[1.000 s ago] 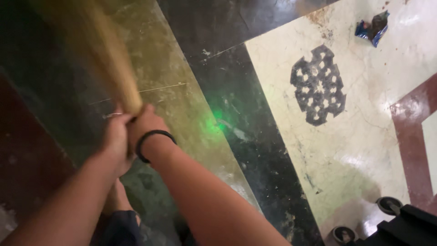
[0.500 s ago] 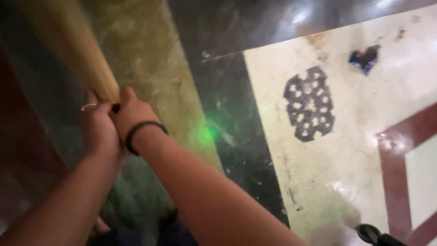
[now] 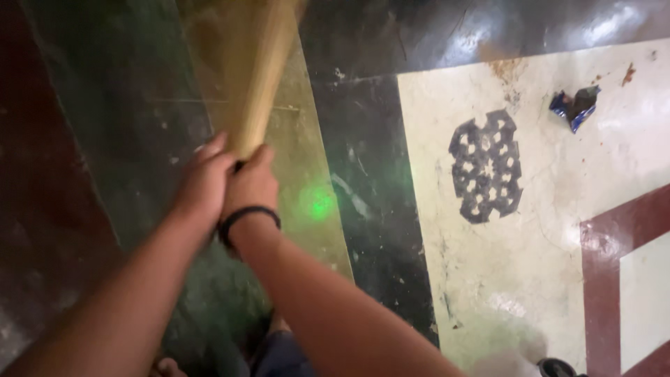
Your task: The person sweeps a tiled floor using a traditional straw broom, moving debris along the edges and into a central area. The person adjusts the broom bristles by hand during the process.
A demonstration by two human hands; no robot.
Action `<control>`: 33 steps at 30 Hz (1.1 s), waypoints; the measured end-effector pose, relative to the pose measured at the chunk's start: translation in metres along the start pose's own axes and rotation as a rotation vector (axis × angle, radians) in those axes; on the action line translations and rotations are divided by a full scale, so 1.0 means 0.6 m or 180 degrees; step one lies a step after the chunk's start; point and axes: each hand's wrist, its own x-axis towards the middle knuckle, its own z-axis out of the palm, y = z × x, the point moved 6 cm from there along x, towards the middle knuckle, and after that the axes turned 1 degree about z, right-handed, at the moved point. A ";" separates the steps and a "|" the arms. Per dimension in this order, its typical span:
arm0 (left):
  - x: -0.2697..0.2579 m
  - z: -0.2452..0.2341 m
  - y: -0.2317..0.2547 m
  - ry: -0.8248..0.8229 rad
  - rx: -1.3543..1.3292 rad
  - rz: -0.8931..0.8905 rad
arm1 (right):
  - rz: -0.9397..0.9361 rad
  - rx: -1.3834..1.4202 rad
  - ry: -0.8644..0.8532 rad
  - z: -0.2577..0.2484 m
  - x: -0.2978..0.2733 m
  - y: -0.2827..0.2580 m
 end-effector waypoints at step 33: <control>-0.181 -0.131 -0.106 0.0225 -0.0505 -0.1397 | 0.0205 -0.0832 -0.0943 0.093 -0.169 0.060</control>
